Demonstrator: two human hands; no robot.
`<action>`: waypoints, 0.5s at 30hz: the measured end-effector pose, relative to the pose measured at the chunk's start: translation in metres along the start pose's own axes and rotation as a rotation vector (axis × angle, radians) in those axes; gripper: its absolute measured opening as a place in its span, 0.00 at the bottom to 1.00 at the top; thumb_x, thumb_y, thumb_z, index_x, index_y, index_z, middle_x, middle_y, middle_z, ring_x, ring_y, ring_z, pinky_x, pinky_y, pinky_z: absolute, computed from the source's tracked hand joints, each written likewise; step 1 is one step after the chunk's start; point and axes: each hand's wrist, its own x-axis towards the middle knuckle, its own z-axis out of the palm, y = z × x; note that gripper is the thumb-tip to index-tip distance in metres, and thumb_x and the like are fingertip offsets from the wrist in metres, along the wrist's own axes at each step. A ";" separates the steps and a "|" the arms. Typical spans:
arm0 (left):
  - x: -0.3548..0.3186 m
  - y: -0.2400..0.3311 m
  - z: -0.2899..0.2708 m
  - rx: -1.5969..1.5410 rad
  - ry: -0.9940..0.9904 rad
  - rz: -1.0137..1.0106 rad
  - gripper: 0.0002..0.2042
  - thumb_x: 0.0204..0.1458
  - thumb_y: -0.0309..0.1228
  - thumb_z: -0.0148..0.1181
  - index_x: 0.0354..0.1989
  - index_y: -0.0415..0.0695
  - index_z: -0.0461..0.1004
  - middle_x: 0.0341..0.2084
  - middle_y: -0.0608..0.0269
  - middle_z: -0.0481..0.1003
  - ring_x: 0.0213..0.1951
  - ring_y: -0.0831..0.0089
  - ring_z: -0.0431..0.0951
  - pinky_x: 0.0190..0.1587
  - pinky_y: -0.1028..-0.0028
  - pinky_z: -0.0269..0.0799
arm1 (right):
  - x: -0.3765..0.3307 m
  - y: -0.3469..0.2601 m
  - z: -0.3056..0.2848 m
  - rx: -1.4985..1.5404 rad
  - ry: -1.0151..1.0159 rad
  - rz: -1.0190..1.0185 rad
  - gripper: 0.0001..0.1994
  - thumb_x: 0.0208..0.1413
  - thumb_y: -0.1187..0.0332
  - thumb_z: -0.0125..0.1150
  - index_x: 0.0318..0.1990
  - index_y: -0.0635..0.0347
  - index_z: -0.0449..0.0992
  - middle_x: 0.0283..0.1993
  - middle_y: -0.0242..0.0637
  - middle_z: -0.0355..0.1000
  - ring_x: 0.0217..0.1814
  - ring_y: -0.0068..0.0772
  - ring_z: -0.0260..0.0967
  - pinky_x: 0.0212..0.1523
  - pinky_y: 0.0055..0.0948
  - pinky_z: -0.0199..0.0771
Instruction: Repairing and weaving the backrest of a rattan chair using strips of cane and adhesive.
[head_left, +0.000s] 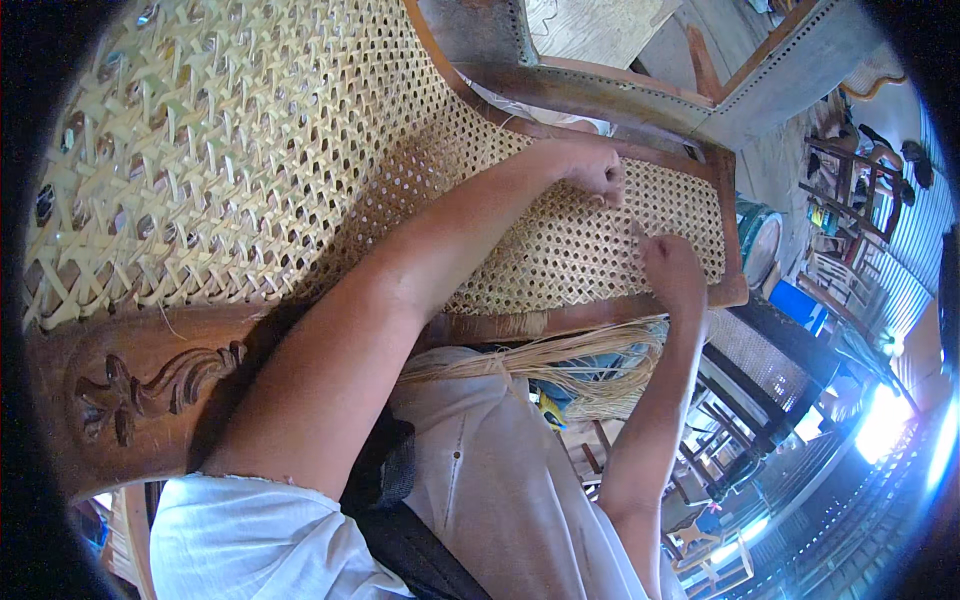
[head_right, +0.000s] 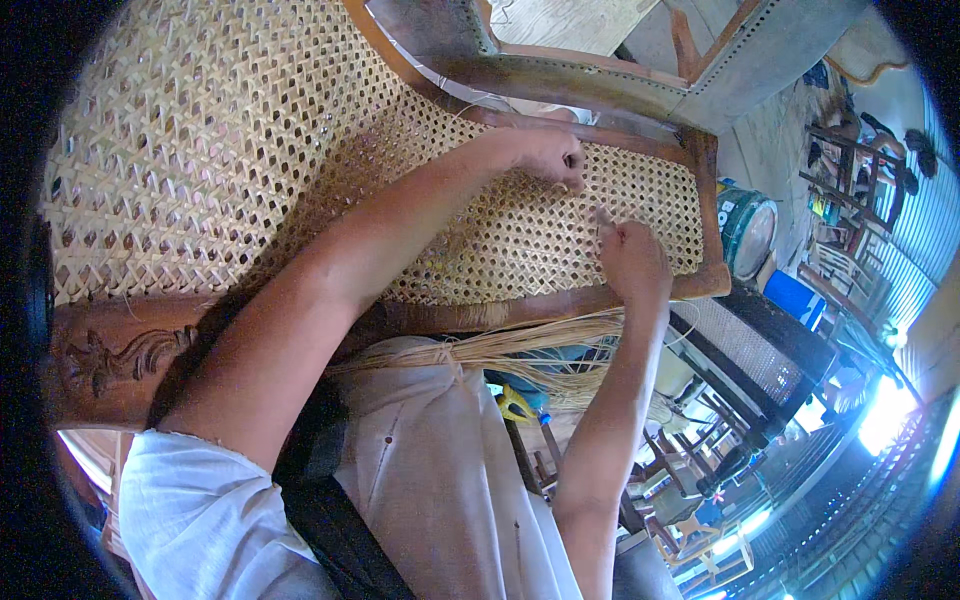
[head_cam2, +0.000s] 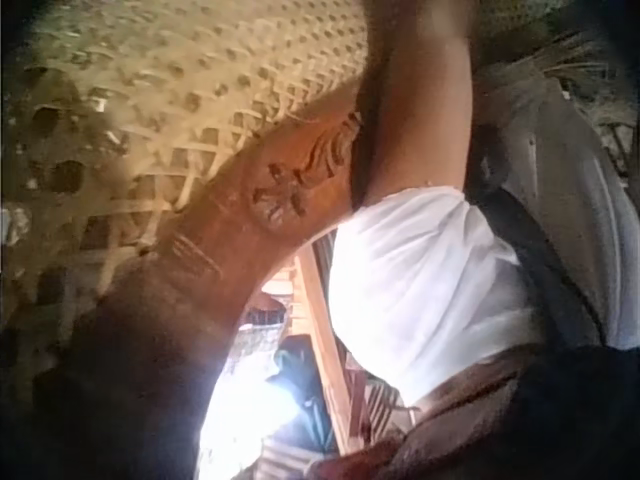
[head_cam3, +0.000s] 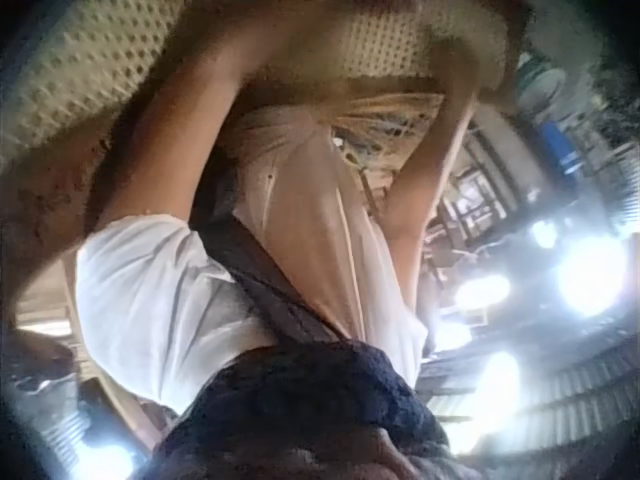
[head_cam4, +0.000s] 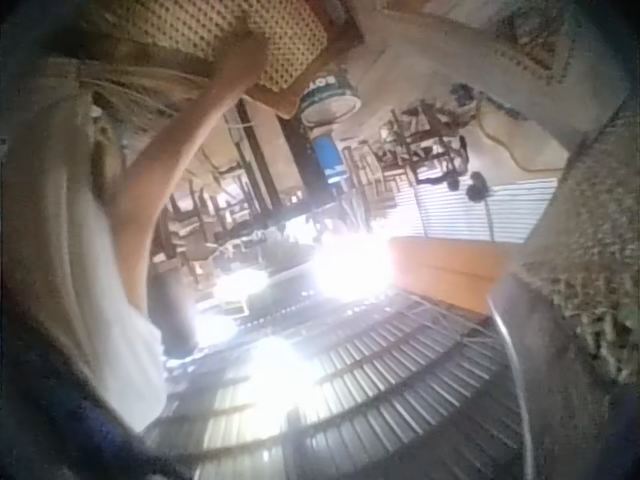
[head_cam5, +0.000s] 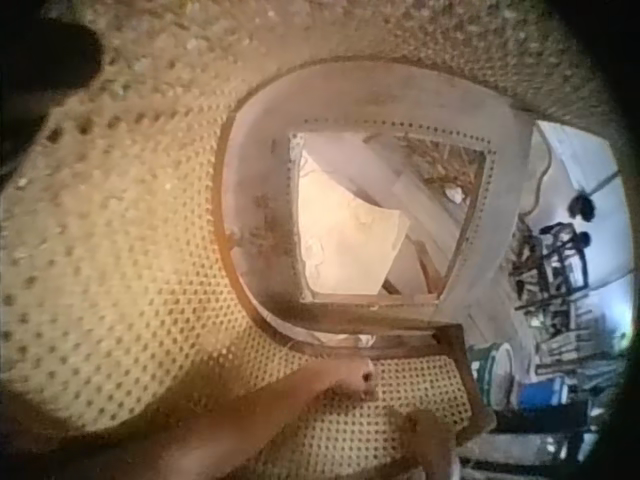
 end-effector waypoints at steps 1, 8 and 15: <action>0.001 0.002 0.000 0.078 0.043 -0.083 0.12 0.48 0.39 0.64 0.33 0.43 0.80 0.28 0.57 0.80 0.32 0.65 0.78 0.37 0.64 0.72 | -0.002 -0.005 0.006 0.075 0.120 0.040 0.19 0.51 0.52 0.61 0.38 0.62 0.76 0.38 0.55 0.76 0.43 0.57 0.74 0.44 0.49 0.72; -0.005 0.008 -0.008 0.249 -0.027 -0.030 0.12 0.46 0.39 0.64 0.34 0.44 0.80 0.29 0.56 0.80 0.32 0.65 0.78 0.37 0.62 0.72 | 0.027 -0.028 0.053 0.114 0.386 0.056 0.19 0.50 0.56 0.64 0.37 0.63 0.70 0.35 0.58 0.73 0.41 0.62 0.72 0.40 0.55 0.68; -0.019 0.019 -0.016 0.038 -0.029 0.001 0.09 0.43 0.34 0.63 0.33 0.46 0.81 0.28 0.59 0.80 0.32 0.69 0.78 0.35 0.69 0.73 | -0.018 0.042 0.026 0.272 0.405 -0.114 0.12 0.43 0.71 0.61 0.34 0.65 0.69 0.28 0.49 0.69 0.31 0.48 0.68 0.37 0.42 0.68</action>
